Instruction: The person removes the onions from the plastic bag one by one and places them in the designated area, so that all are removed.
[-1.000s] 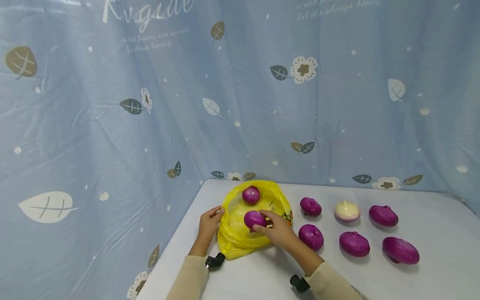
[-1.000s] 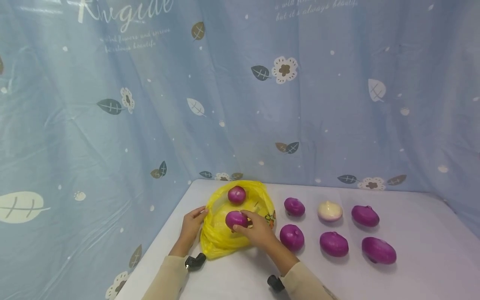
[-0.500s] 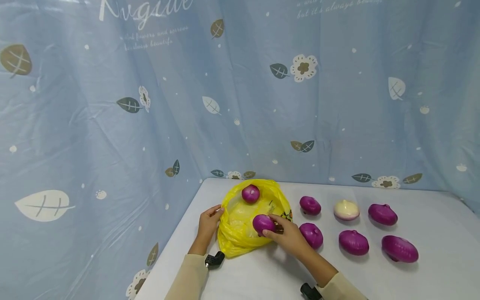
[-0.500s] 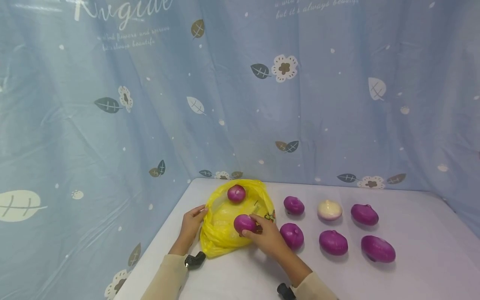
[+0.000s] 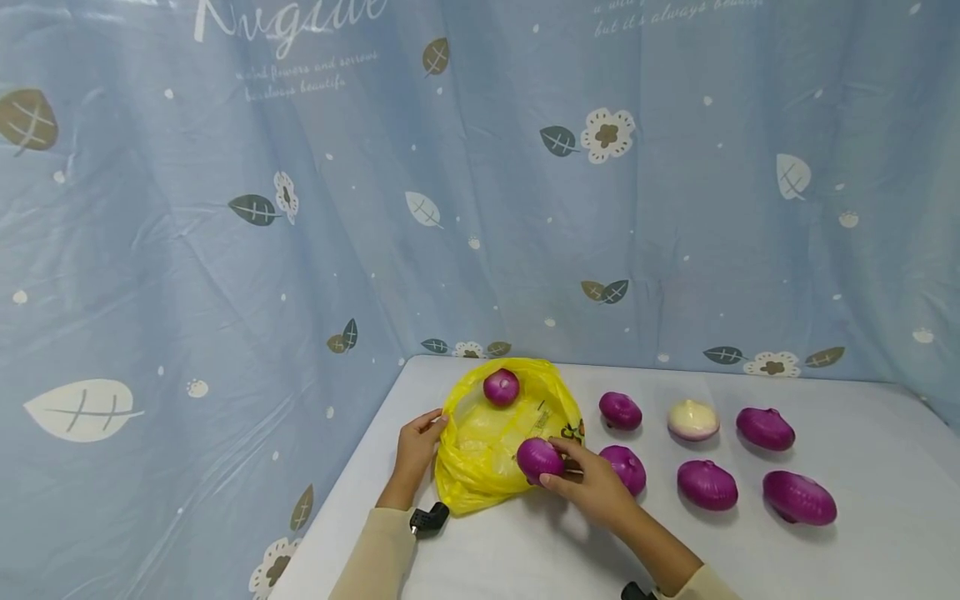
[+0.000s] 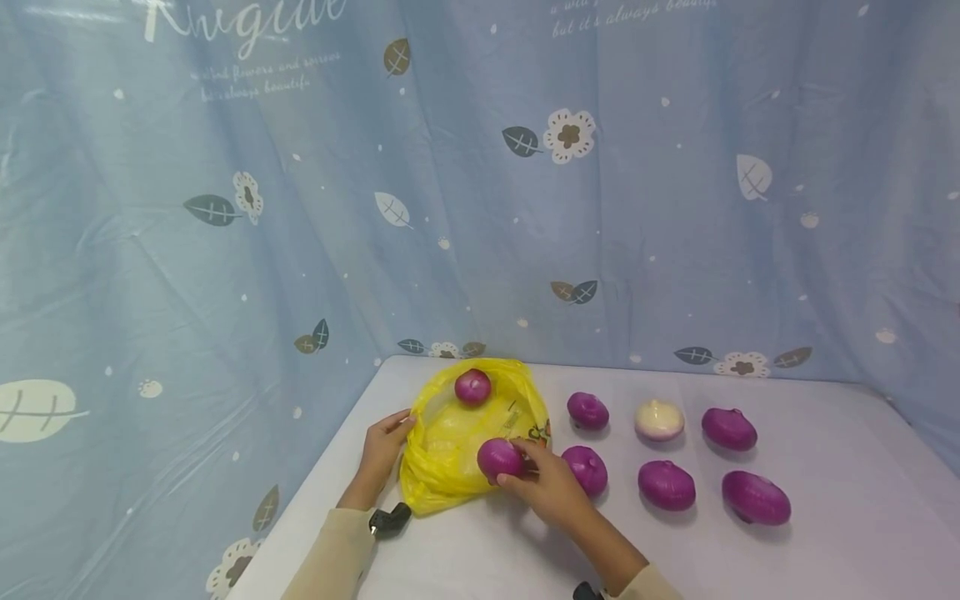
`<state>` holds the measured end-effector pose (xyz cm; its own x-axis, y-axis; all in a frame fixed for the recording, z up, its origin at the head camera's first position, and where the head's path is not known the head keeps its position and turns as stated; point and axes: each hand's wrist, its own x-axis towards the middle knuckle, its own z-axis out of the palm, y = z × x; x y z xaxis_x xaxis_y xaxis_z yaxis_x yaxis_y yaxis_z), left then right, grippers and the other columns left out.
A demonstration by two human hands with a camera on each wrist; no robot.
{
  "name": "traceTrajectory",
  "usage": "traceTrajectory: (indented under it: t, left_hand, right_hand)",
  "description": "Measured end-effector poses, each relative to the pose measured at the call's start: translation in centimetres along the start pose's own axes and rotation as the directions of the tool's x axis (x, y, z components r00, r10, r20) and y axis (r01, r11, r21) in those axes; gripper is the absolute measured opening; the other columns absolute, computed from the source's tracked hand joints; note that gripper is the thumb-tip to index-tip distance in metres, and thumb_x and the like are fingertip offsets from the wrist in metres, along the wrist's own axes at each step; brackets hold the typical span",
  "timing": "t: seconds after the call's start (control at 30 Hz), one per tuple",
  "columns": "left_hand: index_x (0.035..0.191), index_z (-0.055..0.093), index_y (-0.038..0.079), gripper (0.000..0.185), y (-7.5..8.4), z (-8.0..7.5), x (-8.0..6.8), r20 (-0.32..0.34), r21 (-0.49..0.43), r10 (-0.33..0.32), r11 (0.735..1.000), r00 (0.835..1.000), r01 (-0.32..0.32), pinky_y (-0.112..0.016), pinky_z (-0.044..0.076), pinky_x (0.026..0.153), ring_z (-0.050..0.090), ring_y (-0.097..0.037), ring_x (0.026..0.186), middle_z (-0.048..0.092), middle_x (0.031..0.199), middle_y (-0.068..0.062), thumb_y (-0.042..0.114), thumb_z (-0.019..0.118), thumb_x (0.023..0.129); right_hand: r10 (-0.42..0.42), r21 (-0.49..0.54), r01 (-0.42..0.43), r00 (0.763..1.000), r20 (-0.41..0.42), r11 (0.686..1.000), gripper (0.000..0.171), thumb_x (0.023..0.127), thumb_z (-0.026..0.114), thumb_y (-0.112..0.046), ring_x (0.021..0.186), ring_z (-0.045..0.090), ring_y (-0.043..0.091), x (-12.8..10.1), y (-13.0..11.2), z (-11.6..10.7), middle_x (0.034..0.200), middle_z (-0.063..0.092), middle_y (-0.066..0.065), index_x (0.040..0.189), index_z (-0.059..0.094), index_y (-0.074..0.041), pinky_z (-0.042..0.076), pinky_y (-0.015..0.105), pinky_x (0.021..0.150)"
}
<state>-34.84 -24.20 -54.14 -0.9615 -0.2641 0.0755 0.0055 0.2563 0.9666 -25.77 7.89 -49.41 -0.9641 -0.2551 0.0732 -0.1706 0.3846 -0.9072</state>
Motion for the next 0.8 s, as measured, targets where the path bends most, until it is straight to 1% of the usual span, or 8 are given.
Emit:
traceTrajectory:
  t: [0.2,0.33,0.47,0.6,0.8]
  left_hand:
    - [0.122,0.07,0.012,0.044,0.1,0.0,0.0,-0.003,0.011,-0.005,1.0,1.0,0.005,-0.031,0.05,0.079,0.056,-0.021,0.092,0.063,0.099,-0.005,0.041,0.069,0.09]
    - [0.121,0.07,0.013,0.041,0.2,0.1,0.0,-0.013,0.017,-0.015,1.0,1.0,0.015,-0.031,0.049,0.079,0.055,-0.021,0.092,0.063,0.1,-0.005,0.04,0.07,0.09]
    - [0.121,0.07,0.013,0.04,0.3,0.1,0.0,-0.015,0.009,-0.021,1.0,1.0,0.021,-0.031,0.049,0.08,0.055,-0.021,0.094,0.064,0.101,-0.005,0.039,0.07,0.09]
    - [0.121,0.071,0.013,0.04,0.3,0.1,0.0,-0.018,0.006,-0.019,1.0,1.0,0.019,-0.029,0.049,0.077,0.054,-0.021,0.092,0.063,0.099,-0.005,0.039,0.07,0.09]
    - [0.12,0.071,0.011,0.04,0.3,0.0,-0.1,-0.024,-0.002,-0.011,1.0,1.0,0.011,-0.027,0.048,0.071,0.054,-0.021,0.088,0.063,0.095,-0.006,0.037,0.071,0.089]
  right_hand:
    - [0.002,-0.004,-0.002,1.0,0.015,1.0,0.067,0.082,0.076,-0.045,0.11,0.062,0.031,-0.6,0.3,-0.4,0.132,0.057,0.014,0.138,0.054,-0.016,0.054,0.04,0.086]
    - [-0.019,-0.008,0.019,1.0,0.024,1.0,0.068,0.082,0.076,-0.043,0.109,0.063,0.03,-1.1,0.3,-0.7,0.13,0.058,0.016,0.14,0.053,-0.015,0.054,0.039,0.087]
    - [-0.039,-0.022,0.04,0.999,0.03,0.999,0.066,0.083,0.076,-0.041,0.11,0.062,0.032,-1.7,0.3,-1.2,0.133,0.056,0.017,0.138,0.054,-0.016,0.053,0.041,0.087]
    - [-0.046,-0.04,0.048,0.998,0.041,0.998,0.064,0.083,0.076,-0.041,0.111,0.062,0.031,-2.3,0.6,-1.6,0.136,0.055,0.015,0.137,0.055,-0.016,0.053,0.039,0.088]
    - [-0.044,-0.068,0.048,0.997,0.07,0.997,0.065,0.083,0.075,-0.044,0.112,0.061,0.03,-3.2,1.1,-2.4,0.135,0.056,0.013,0.137,0.055,-0.015,0.053,0.037,0.088]
